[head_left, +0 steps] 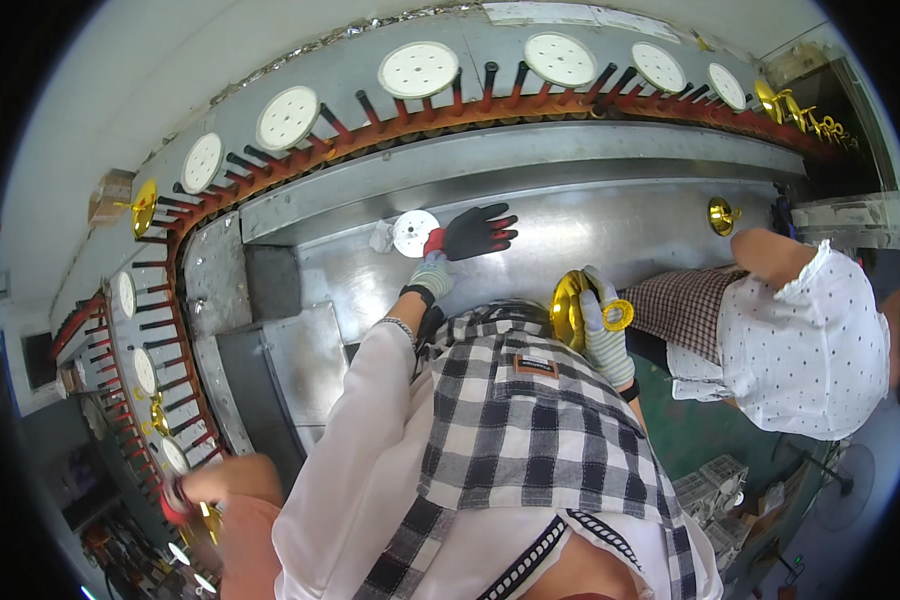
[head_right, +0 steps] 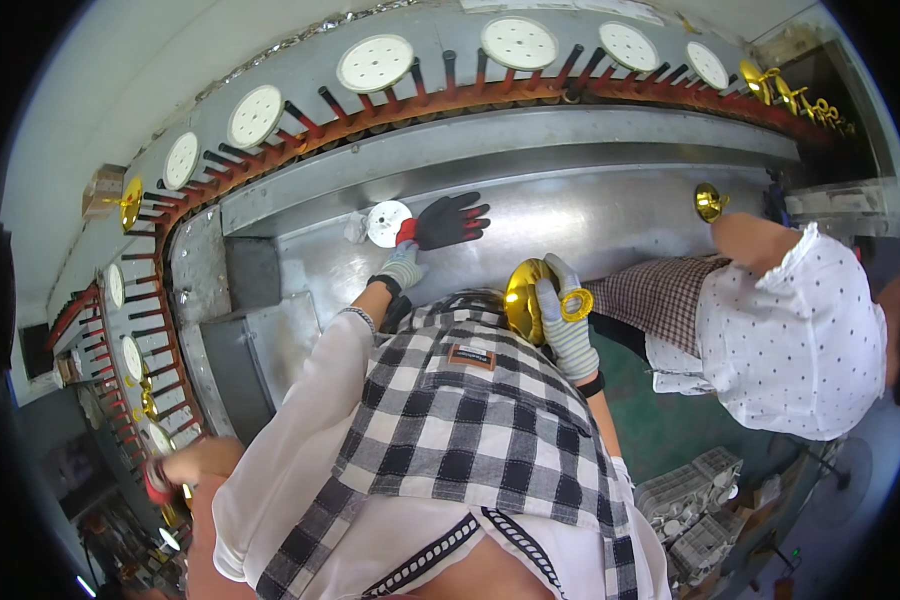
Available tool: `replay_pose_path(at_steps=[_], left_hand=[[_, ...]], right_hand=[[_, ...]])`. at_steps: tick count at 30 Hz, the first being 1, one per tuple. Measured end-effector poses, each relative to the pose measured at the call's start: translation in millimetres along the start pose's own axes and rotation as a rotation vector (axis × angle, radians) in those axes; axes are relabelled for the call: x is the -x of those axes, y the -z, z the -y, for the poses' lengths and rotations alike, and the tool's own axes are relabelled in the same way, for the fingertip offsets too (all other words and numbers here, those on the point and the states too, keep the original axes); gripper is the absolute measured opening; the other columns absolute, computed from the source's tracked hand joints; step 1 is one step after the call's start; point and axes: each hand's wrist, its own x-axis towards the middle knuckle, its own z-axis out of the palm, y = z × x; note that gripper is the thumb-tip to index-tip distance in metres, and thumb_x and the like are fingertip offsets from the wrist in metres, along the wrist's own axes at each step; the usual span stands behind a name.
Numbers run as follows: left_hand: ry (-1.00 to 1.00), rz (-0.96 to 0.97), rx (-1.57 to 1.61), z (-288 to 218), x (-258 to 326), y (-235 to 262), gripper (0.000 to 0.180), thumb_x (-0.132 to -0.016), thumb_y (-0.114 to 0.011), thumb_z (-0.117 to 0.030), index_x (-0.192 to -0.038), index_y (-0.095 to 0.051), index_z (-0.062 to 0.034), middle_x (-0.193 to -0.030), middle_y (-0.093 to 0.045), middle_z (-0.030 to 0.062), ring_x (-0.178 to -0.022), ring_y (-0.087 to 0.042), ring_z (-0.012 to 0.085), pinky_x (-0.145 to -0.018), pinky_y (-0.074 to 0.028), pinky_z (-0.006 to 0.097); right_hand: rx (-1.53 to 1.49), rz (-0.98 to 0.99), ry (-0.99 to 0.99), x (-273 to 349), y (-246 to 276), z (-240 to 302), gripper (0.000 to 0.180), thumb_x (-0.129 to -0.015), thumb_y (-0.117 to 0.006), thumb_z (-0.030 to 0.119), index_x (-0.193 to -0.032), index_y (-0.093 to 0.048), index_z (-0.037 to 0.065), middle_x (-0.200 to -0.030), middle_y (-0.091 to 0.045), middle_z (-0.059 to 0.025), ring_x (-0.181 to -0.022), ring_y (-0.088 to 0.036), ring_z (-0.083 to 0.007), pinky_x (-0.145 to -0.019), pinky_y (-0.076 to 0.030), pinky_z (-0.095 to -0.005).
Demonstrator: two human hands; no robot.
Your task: Picking gold-colored plastic parts from a box and placing them onto a rotating manufacturing conveyor line.
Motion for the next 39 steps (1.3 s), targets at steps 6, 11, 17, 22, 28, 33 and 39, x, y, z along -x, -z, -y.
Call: replay_pose_path(at_steps=[6,11,17,22,28,33,39], left_hand=[[0.111,-0.038,0.006,22.1,11.9,-0.4,0.079,-0.086,-0.068,-0.048,-0.149,-0.052,-0.0023,-0.159,-0.041,0.0227,-0.145,-0.043,0.0395,-0.121,-0.037,0.044],[0.213,-0.036,0.028,28.4,24.1,7.1,0.073,-0.088,-0.068,-0.045,-0.148,-0.053,-0.0051,-0.158,-0.043,0.0218,-0.143,-0.046,0.0408,-0.119,-0.039,0.047],[0.273,-0.013,0.151,17.8,37.2,16.2,0.069,-0.090,-0.062,-0.047,-0.145,-0.058,-0.0055,-0.147,-0.055,0.0283,-0.138,-0.051,0.0423,-0.116,-0.041,0.048],[0.204,0.096,0.063,-30.9,29.5,28.8,0.051,-0.095,-0.063,-0.039,-0.133,-0.067,-0.0058,-0.136,-0.065,0.0247,-0.132,-0.057,0.0389,-0.111,-0.046,0.045],[-0.254,-0.386,0.124,-64.5,-1.9,26.5,0.059,-0.091,-0.070,-0.032,-0.139,-0.060,-0.0001,-0.156,-0.045,0.0270,-0.141,-0.047,0.0450,-0.117,-0.040,0.046],[-0.149,-0.219,0.072,-102.5,-4.4,46.5,0.067,-0.089,-0.071,-0.033,-0.146,-0.054,-0.0006,-0.167,-0.028,0.0263,-0.151,-0.033,0.0432,-0.123,-0.033,0.043],[-0.155,-0.195,0.429,-113.8,20.8,33.4,0.051,-0.095,-0.066,-0.021,-0.140,-0.059,0.0011,-0.135,-0.065,0.0252,-0.120,-0.067,0.0347,-0.104,-0.051,0.040]], right_hand=[[-0.004,0.001,-0.004,-7.5,7.4,-4.1,0.053,-0.105,-0.059,0.034,-0.142,-0.052,-0.002,-0.135,-0.058,-0.0214,-0.127,-0.057,-0.0320,-0.112,-0.043,-0.0397],[-0.030,-0.024,0.004,-12.9,19.7,-5.8,0.052,-0.105,-0.059,0.033,-0.142,-0.053,-0.003,-0.136,-0.058,-0.0218,-0.128,-0.056,-0.0322,-0.112,-0.043,-0.0394],[0.131,0.000,0.147,-28.8,47.0,-4.5,0.050,-0.103,-0.062,0.030,-0.139,-0.053,-0.003,-0.135,-0.058,-0.0241,-0.126,-0.057,-0.0380,-0.110,-0.045,-0.0422],[0.132,-0.033,0.132,-29.4,73.1,9.1,0.051,-0.103,-0.061,0.032,-0.140,-0.052,-0.002,-0.135,-0.057,-0.0235,-0.125,-0.058,-0.0373,-0.110,-0.046,-0.0417],[0.107,-0.035,0.082,-29.3,91.4,17.9,0.053,-0.105,-0.058,0.035,-0.141,-0.051,-0.002,-0.136,-0.055,-0.0246,-0.126,-0.057,-0.0383,-0.110,-0.046,-0.0420],[0.118,-0.095,0.122,-22.1,101.9,18.8,0.053,-0.103,-0.061,0.034,-0.140,-0.051,-0.002,-0.135,-0.056,-0.0255,-0.124,-0.058,-0.0393,-0.110,-0.046,-0.0426],[0.251,-0.119,0.171,-23.2,135.9,5.4,0.056,-0.102,-0.061,0.039,-0.140,-0.052,-0.001,-0.134,-0.057,-0.0254,-0.124,-0.059,-0.0386,-0.109,-0.047,-0.0424]])
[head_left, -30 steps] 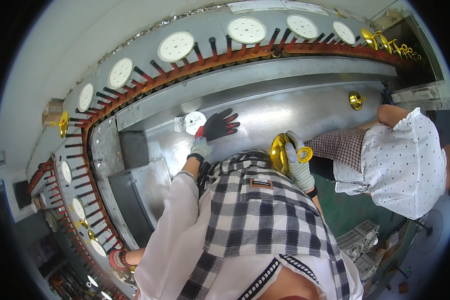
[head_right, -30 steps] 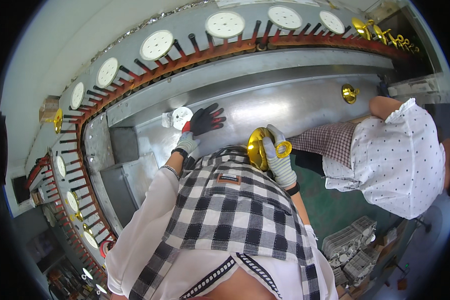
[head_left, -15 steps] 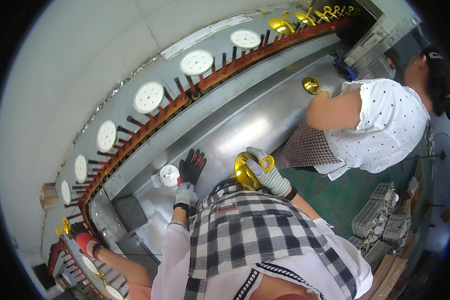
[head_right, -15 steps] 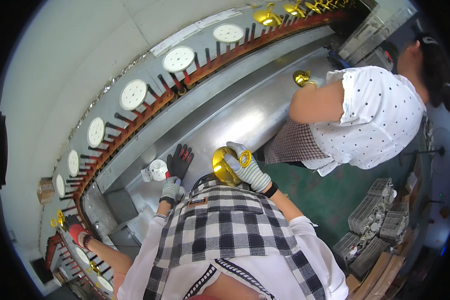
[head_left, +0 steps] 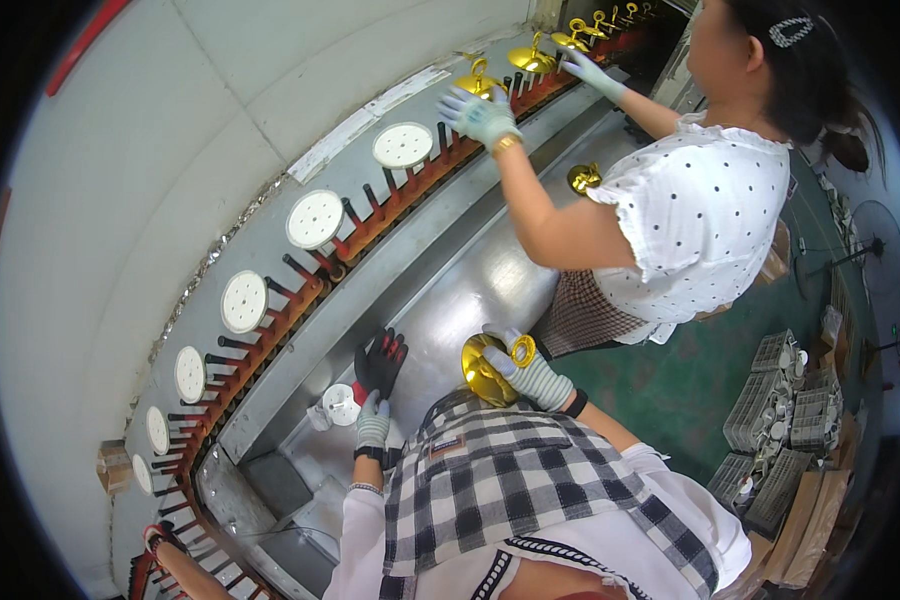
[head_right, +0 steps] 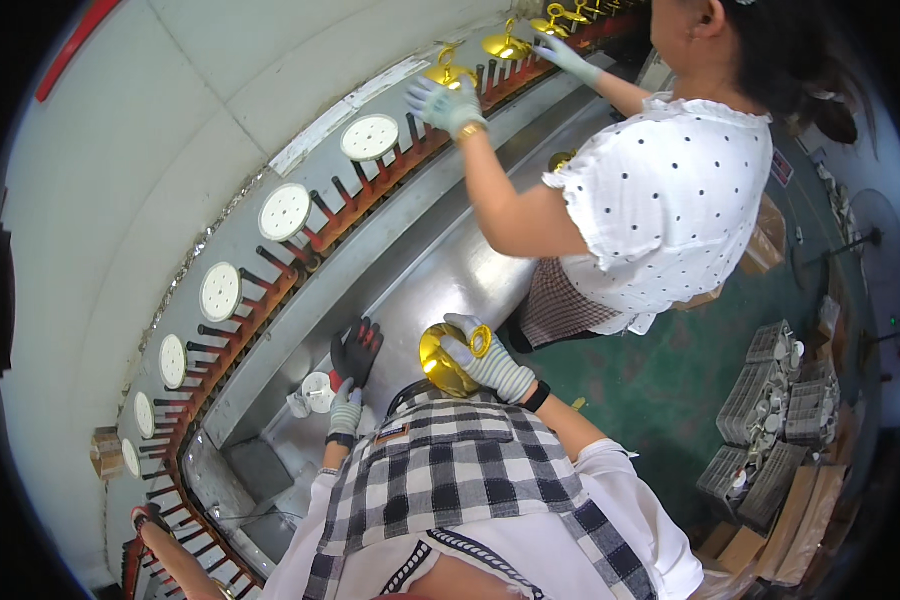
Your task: Picking gold-colored plastic parts from a box and placing them onto a rotating manufacturing conveyor line.
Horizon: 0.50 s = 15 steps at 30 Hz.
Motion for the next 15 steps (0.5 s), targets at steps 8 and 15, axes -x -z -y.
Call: replay_pose_path(at_steps=[8,15], left_hand=[[0.257,0.213,-0.431,35.2,41.1,15.8,0.053,-0.093,-0.060,-0.035,-0.135,-0.065,-0.0024,-0.130,-0.069,0.0243,-0.123,-0.064,0.0423,-0.108,-0.048,0.046],[0.201,0.287,-0.281,56.0,40.0,11.3,0.063,-0.091,-0.060,-0.041,-0.141,-0.060,-0.0022,-0.141,-0.062,0.0251,-0.133,-0.057,0.0408,-0.113,-0.045,0.043]], right_hand=[[-0.133,0.066,-0.082,-5.2,-17.1,20.2,0.053,-0.104,-0.060,0.035,-0.142,-0.052,-0.001,-0.133,-0.059,-0.0222,-0.124,-0.058,-0.0350,-0.109,-0.045,-0.0402],[-0.118,0.098,-0.102,-9.4,-17.2,26.9,0.053,-0.105,-0.059,0.036,-0.142,-0.052,-0.001,-0.133,-0.059,-0.0216,-0.125,-0.059,-0.0334,-0.110,-0.045,-0.0391]])
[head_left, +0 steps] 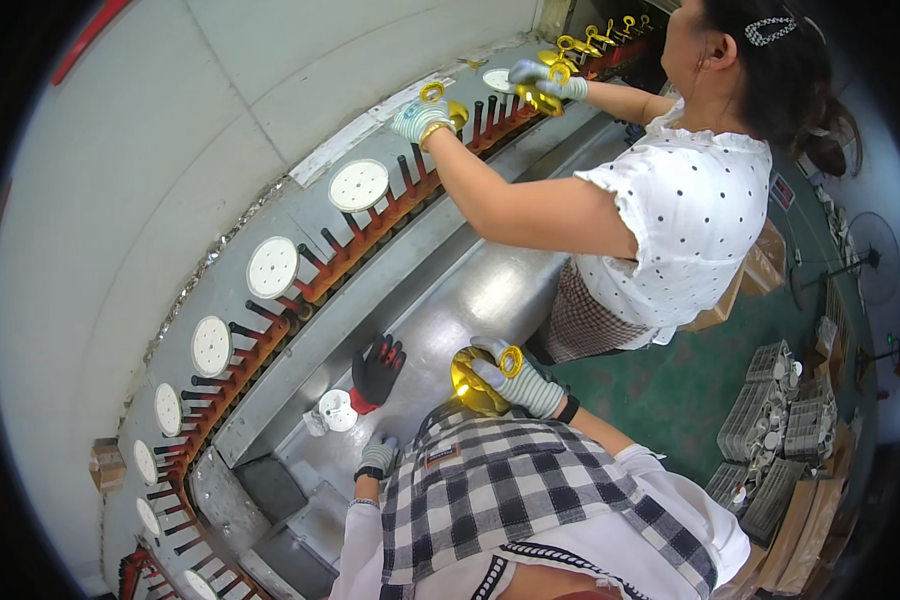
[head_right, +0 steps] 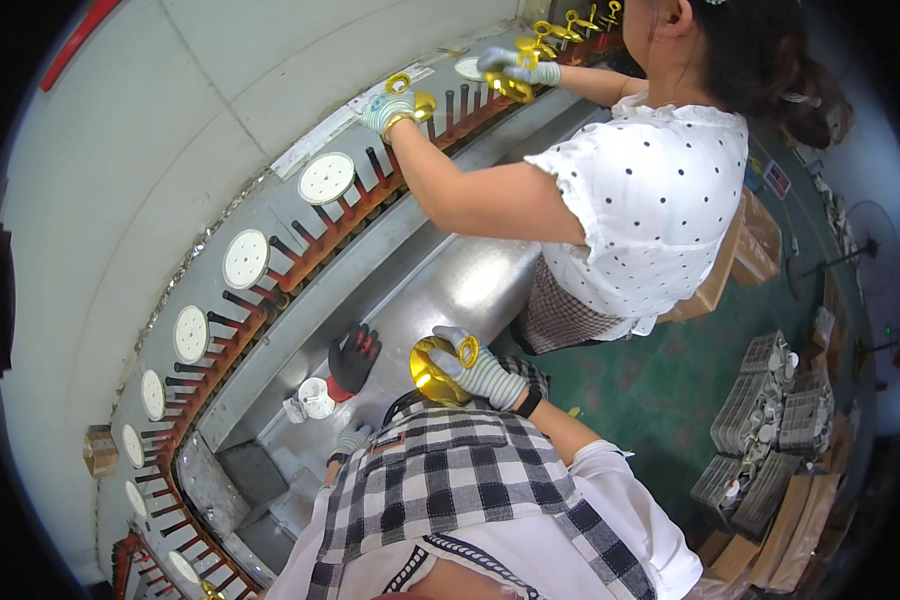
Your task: Picking gold-colored plastic parts from a box and placing them onto a rotating manufacturing conveyor line.
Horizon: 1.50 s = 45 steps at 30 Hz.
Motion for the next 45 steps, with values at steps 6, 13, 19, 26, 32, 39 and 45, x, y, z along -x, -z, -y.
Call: replay_pose_path(at_steps=[6,13,19,26,32,39,45], left_hand=[[0.036,0.077,-0.086,16.5,-15.6,-9.9,0.071,-0.089,-0.061,-0.048,-0.145,-0.058,-0.0036,-0.148,-0.057,0.0245,-0.137,-0.054,0.0388,-0.114,-0.043,0.043],[0.043,0.096,-0.126,10.3,-14.3,-11.2,0.071,-0.090,-0.060,-0.050,-0.146,-0.057,-0.0062,-0.151,-0.053,0.0234,-0.136,-0.054,0.0402,-0.115,-0.043,0.043],[0.085,0.070,-0.112,-12.8,3.4,-3.1,0.072,-0.091,-0.060,-0.053,-0.147,-0.056,-0.0073,-0.155,-0.050,0.0221,-0.138,-0.053,0.0399,-0.116,-0.042,0.043],[0.031,0.081,-0.142,19.9,-15.7,-12.6,0.074,-0.092,-0.058,-0.053,-0.151,-0.052,-0.0082,-0.157,-0.047,0.0225,-0.140,-0.051,0.0402,-0.117,-0.041,0.045],[0.088,0.109,-0.166,16.7,-21.5,-17.8,0.074,-0.092,-0.058,-0.053,-0.152,-0.052,-0.0084,-0.157,-0.047,0.0233,-0.142,-0.049,0.0401,-0.118,-0.040,0.045],[0.076,0.113,-0.167,5.2,-15.3,-13.8,0.075,-0.091,-0.059,-0.052,-0.151,-0.052,-0.0080,-0.158,-0.046,0.0232,-0.142,-0.049,0.0401,-0.118,-0.040,0.044],[0.081,0.106,-0.155,7.4,-16.5,-12.1,0.076,-0.091,-0.059,-0.053,-0.151,-0.052,-0.0072,-0.159,-0.045,0.0224,-0.142,-0.049,0.0403,-0.118,-0.040,0.044]], right_hand=[[-0.013,0.032,-0.018,-2.9,-5.2,7.5,0.053,-0.104,-0.059,0.034,-0.143,-0.051,-0.001,-0.135,-0.058,-0.0214,-0.127,-0.058,-0.0327,-0.112,-0.044,-0.0380],[0.026,0.028,0.031,-4.8,-10.1,-4.5,0.053,-0.104,-0.059,0.033,-0.143,-0.051,-0.002,-0.136,-0.056,-0.0213,-0.127,-0.057,-0.0336,-0.113,-0.043,-0.0383],[0.099,0.042,0.064,-3.6,-7.9,-0.7,0.053,-0.104,-0.058,0.033,-0.143,-0.050,-0.002,-0.136,-0.056,-0.0231,-0.127,-0.057,-0.0349,-0.112,-0.044,-0.0394],[0.087,0.046,0.127,-6.2,-16.4,-6.2,0.052,-0.104,-0.058,0.031,-0.143,-0.049,-0.003,-0.134,-0.057,-0.0247,-0.125,-0.057,-0.0371,-0.111,-0.046,-0.0407],[0.084,0.053,0.076,-3.3,-10.9,-4.4,0.053,-0.104,-0.059,0.032,-0.143,-0.049,-0.003,-0.135,-0.056,-0.0245,-0.125,-0.057,-0.0367,-0.111,-0.046,-0.0408],[0.073,0.044,0.099,-1.2,-11.7,-10.6,0.054,-0.104,-0.060,0.034,-0.144,-0.049,-0.001,-0.135,-0.056,-0.0236,-0.125,-0.057,-0.0357,-0.111,-0.045,-0.0405],[0.049,0.038,0.050,-3.3,-12.1,-6.1,0.055,-0.103,-0.060,0.034,-0.144,-0.049,-0.001,-0.135,-0.057,-0.0239,-0.124,-0.059,-0.0361,-0.110,-0.047,-0.0402]])
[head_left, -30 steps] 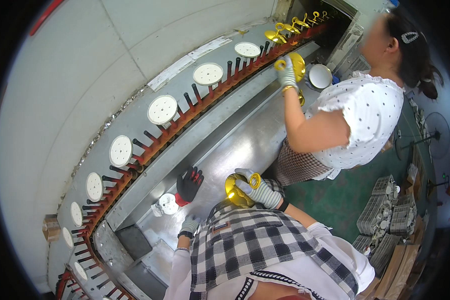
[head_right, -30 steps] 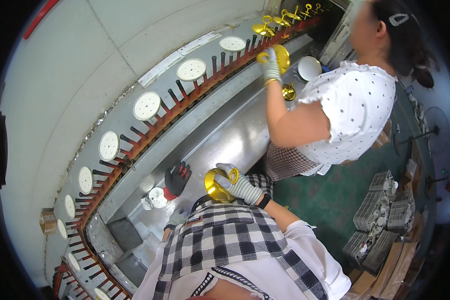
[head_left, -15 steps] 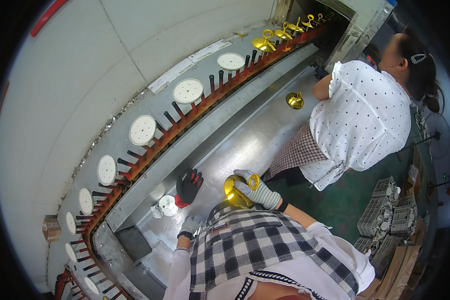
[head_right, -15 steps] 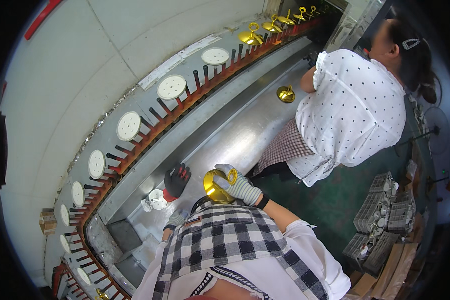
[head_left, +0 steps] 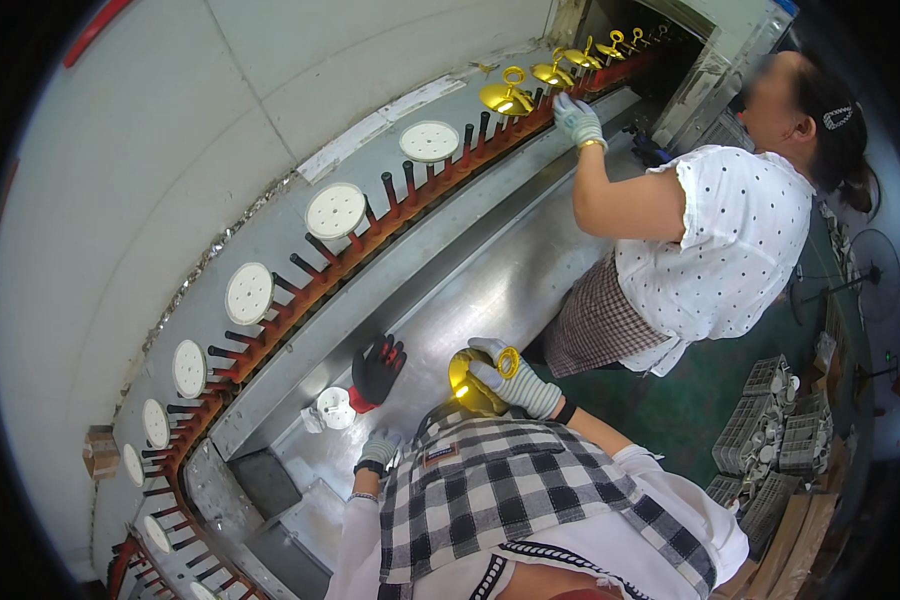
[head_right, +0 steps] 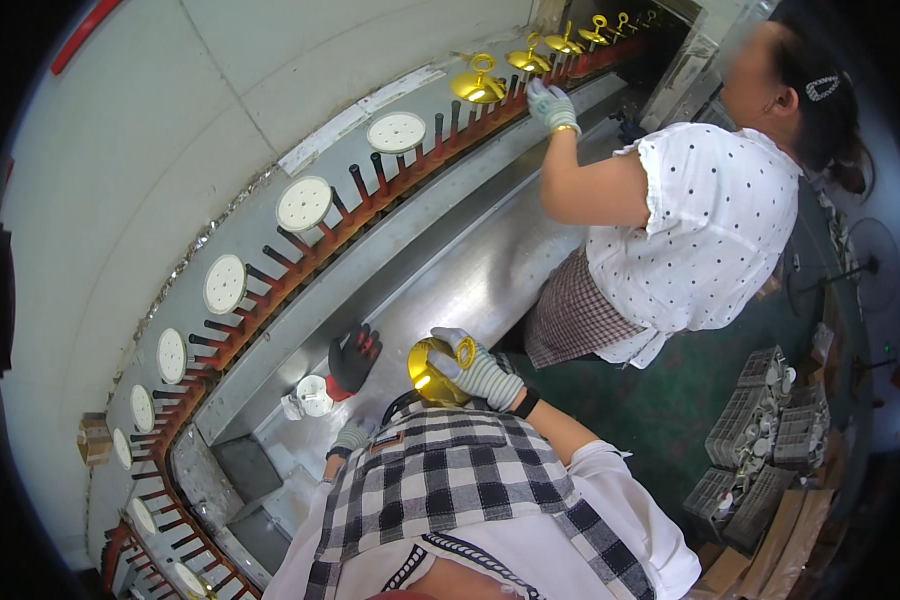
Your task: Picking gold-colored plastic parts from a box and placing them onto a rotating manufacturing conveyor line.
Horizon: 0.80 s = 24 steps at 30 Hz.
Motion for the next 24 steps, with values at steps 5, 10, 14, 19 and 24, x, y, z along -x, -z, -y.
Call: replay_pose_path(at_steps=[5,10,14,19,24], left_hand=[[0.009,0.009,-0.011,1.9,-3.4,-3.1,0.076,-0.091,-0.059,-0.054,-0.151,-0.052,-0.0078,-0.160,-0.043,0.0222,-0.142,-0.049,0.0405,-0.119,-0.039,0.044],[-0.012,-0.005,-0.011,4.7,-6.8,-5.1,0.077,-0.091,-0.059,-0.055,-0.153,-0.051,-0.0090,-0.160,-0.042,0.0230,-0.144,-0.047,0.0404,-0.119,-0.039,0.045],[-0.025,-0.001,0.012,1.3,-12.3,-4.0,0.078,-0.092,-0.059,-0.056,-0.154,-0.050,-0.0092,-0.161,-0.041,0.0234,-0.145,-0.045,0.0402,-0.119,-0.038,0.045],[-0.074,0.001,-0.082,30.3,-17.8,-15.8,0.078,-0.093,-0.057,-0.058,-0.154,-0.049,-0.0100,-0.161,-0.040,0.0239,-0.146,-0.044,0.0405,-0.119,-0.038,0.045],[-0.026,0.016,0.009,-7.7,1.8,2.0,0.079,-0.092,-0.056,-0.058,-0.154,-0.049,-0.0105,-0.161,-0.041,0.0238,-0.145,-0.045,0.0408,-0.119,-0.038,0.045]], right_hand=[[0.014,0.005,0.015,-1.9,0.3,-2.7,0.055,-0.103,-0.059,0.034,-0.145,-0.050,-0.001,-0.135,-0.057,-0.0249,-0.124,-0.058,-0.0366,-0.109,-0.047,-0.0401],[0.097,0.013,0.121,-2.6,-4.5,-12.4,0.050,-0.105,-0.057,0.029,-0.145,-0.047,0.000,-0.136,-0.055,-0.0248,-0.124,-0.057,-0.0372,-0.109,-0.047,-0.0419],[0.218,-0.009,0.238,-2.2,-9.3,-30.6,0.048,-0.105,-0.057,0.027,-0.144,-0.047,0.001,-0.137,-0.054,-0.0240,-0.124,-0.057,-0.0375,-0.108,-0.048,-0.0426],[0.057,0.045,0.085,-6.9,-11.3,-5.9,0.051,-0.103,-0.060,0.029,-0.143,-0.050,-0.001,-0.134,-0.057,-0.0232,-0.123,-0.058,-0.0363,-0.106,-0.049,-0.0416],[0.000,-0.011,-0.023,-5.5,-5.1,-0.4,0.062,-0.100,-0.060,0.046,-0.139,-0.054,-0.002,-0.131,-0.060,-0.0259,-0.123,-0.059,-0.0398,-0.110,-0.046,-0.0423]])
